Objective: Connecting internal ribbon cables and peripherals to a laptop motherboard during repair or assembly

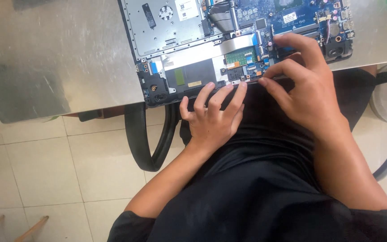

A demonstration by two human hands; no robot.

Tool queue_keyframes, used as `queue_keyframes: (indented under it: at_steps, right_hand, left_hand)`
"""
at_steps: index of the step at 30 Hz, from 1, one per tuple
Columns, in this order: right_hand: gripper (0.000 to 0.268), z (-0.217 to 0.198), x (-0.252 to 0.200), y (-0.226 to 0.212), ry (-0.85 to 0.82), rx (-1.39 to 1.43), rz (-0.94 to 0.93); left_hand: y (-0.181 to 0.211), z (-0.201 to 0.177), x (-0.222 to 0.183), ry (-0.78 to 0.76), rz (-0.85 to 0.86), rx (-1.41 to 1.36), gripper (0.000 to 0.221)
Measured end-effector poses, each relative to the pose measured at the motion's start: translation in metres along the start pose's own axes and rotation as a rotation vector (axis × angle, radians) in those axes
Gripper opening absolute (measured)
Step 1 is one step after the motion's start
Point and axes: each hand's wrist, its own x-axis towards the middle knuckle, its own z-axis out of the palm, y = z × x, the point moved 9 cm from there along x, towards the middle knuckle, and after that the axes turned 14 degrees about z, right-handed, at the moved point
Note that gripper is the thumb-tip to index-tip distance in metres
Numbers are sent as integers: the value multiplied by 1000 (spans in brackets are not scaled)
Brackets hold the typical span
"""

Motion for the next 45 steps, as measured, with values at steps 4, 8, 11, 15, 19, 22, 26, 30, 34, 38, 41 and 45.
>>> queue_keyframes:
  at_steps: [4,8,11,15,19,22,26,30,34,38,41,45]
  right_hand:
    - [10,-1,-1,2,19,30,21]
    - [9,0,-2,3,47,56,28]
    - [10,0,-2,5,45,52,30]
    - [9,-3,-4,7,48,26,8]
    - [15,-12,-14,20,131,-101,-18]
    - [13,-12,-19,31,130,-124,35]
    - [15,-14,-20,32,163,-106,0]
    - [19,-10,-19,31,119,-132,-60]
    - [8,-12,-17,26,163,-122,-110]
    - [5,-12,-17,23,182,-115,-175]
    - [10,-14,-17,23,177,-88,-160]
    - [11,-11,-17,19,211,-103,-166]
  left_hand:
    - [1,-5,5,31,9,27,31]
    - [3,-2,4,-24,-2,-11,37]
    - [3,-2,5,-38,3,-26,37]
    - [3,-1,7,-49,15,-16,36]
    - [4,0,7,-69,10,-15,38]
    - [5,1,8,-103,-5,-50,38]
    - [7,-2,14,-115,-12,-61,38]
    - [9,-2,16,-150,-39,-51,39]
    - [13,0,18,-154,-51,-45,39]
    - [16,1,18,-148,-44,-26,41]
    - [21,0,18,-124,-48,-13,42]
    - [26,4,17,-165,-54,-24,50]
